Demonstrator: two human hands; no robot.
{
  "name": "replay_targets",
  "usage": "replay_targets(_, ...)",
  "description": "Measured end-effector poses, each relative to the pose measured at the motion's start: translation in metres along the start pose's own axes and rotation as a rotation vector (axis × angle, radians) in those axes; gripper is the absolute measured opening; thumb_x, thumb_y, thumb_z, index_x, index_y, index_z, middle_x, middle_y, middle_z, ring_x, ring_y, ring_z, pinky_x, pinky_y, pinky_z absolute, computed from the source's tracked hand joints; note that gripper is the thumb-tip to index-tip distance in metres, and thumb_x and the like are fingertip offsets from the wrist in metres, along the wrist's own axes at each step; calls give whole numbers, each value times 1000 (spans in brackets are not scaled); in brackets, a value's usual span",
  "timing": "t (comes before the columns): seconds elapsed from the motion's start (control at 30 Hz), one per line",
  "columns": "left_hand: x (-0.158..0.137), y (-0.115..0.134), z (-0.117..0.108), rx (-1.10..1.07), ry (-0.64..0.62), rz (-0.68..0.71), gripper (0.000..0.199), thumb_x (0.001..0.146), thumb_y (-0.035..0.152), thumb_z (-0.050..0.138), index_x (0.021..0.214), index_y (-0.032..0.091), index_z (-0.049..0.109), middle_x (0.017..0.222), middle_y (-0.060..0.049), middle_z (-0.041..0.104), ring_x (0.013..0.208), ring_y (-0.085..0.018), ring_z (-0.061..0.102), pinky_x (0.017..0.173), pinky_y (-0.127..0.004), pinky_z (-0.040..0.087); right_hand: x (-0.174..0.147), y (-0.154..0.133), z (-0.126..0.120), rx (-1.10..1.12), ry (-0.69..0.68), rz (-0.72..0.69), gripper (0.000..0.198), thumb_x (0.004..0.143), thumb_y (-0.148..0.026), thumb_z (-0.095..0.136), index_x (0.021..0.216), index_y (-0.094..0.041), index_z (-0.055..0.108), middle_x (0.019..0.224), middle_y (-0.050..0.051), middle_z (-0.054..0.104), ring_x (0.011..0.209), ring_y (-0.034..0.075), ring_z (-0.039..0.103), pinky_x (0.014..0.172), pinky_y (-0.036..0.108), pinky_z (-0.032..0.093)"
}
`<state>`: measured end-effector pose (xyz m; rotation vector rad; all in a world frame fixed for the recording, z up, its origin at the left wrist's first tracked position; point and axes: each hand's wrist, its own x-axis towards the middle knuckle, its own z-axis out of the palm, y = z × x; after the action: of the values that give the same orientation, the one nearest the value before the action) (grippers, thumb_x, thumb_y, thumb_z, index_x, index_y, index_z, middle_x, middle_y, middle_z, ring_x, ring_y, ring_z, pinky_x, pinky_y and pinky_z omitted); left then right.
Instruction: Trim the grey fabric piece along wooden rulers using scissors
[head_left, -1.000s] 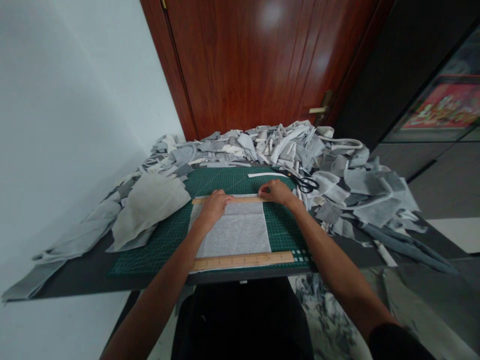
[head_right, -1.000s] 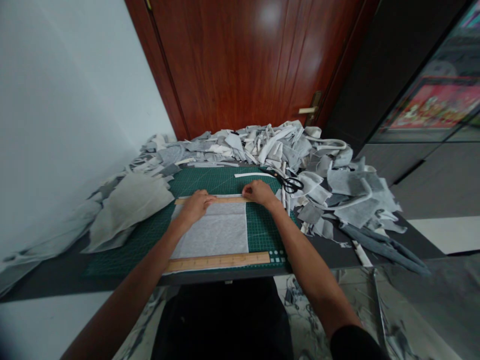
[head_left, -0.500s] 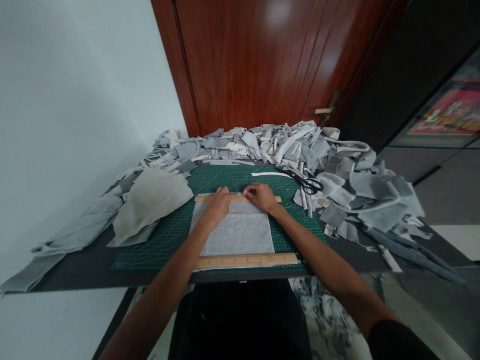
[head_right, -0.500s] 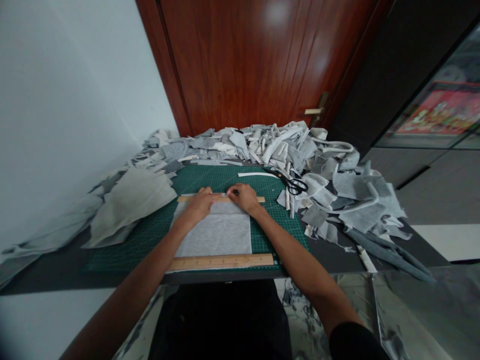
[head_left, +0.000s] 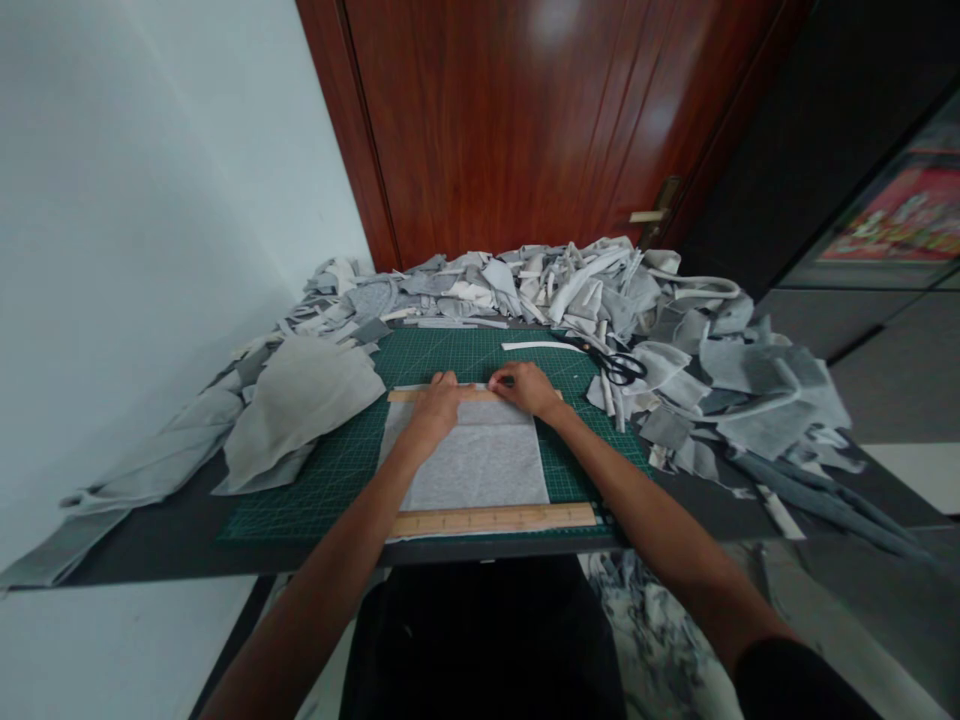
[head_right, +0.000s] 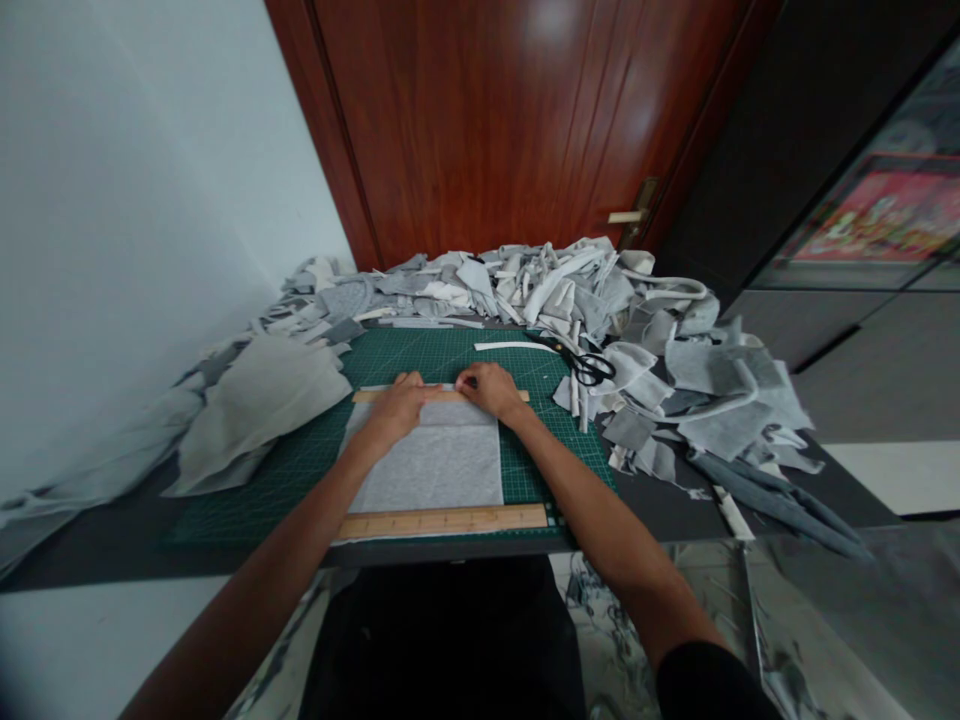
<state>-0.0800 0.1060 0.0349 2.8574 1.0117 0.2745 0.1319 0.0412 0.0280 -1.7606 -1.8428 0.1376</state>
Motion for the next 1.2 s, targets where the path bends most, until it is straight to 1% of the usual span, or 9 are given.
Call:
replay_targets(0.17,0,5,-4,80,-30,-27,48,101,7,41,137,27,65,111,-10,58,109,-25,53,87,-32,48,-5,19,-19,-23,-49,-15,12,88,-19,71,89,-24,82,98,2,80,89,17,73,81,23,49)
replay_targets(0.33,-1,5,-3,83,-23,-32,44,101,8,42,131,25,70,111,-11,59,109,-25,53,86,-33,48,-10,39,-35,-44,-90,-50,13,88,-19,71,88,-22,83,92,3,81,85,17,73,78,22,48)
replay_targets(0.5,-3,5,-4,48,-9,-16,43,101,9,42,130,24,71,110,-11,59,110,-25,53,86,-32,48,-14,56,-46,-69,-116,-39,12,87,-23,71,88,-23,83,91,3,81,84,17,73,78,22,48)
replay_targets(0.67,-2,3,-4,60,4,4,43,100,9,44,130,23,70,108,-11,60,108,-24,54,87,-31,48,-16,60,-53,-127,-155,-12,13,86,-25,71,89,-23,83,90,3,81,83,17,72,75,22,47)
replay_targets(0.8,0,-1,0,37,8,21,44,98,8,46,129,24,71,108,-10,61,107,-24,55,89,-31,49,-19,60,-59,-191,-172,27,13,85,-24,70,88,-22,83,89,3,80,80,17,71,70,23,45)
replay_targets(0.9,1,-6,3,8,35,37,43,98,10,49,132,26,70,108,-9,63,109,-24,56,92,-32,50,-21,62,-64,-171,-141,51,11,86,-24,70,86,-22,81,86,4,79,78,17,69,68,23,44)
replay_targets(1.0,3,-14,5,-34,71,50,45,97,11,52,138,23,65,112,-9,66,112,-24,58,100,-35,48,-20,57,-60,-57,-32,37,12,88,-26,69,87,-20,79,85,4,78,75,15,67,69,23,44)
replay_targets(1.1,5,-25,7,-123,72,46,45,98,11,50,141,19,63,114,-10,70,112,-23,61,104,-37,48,-16,40,-42,115,53,-12,15,91,-27,66,88,-18,77,86,4,78,69,13,62,68,23,43)
replay_targets(1.2,6,-33,10,-236,92,23,46,96,10,55,141,18,61,119,-8,74,115,-22,63,107,-37,47,-13,18,-17,238,17,-77,14,92,-26,66,92,-17,76,88,3,77,67,12,59,67,22,42)
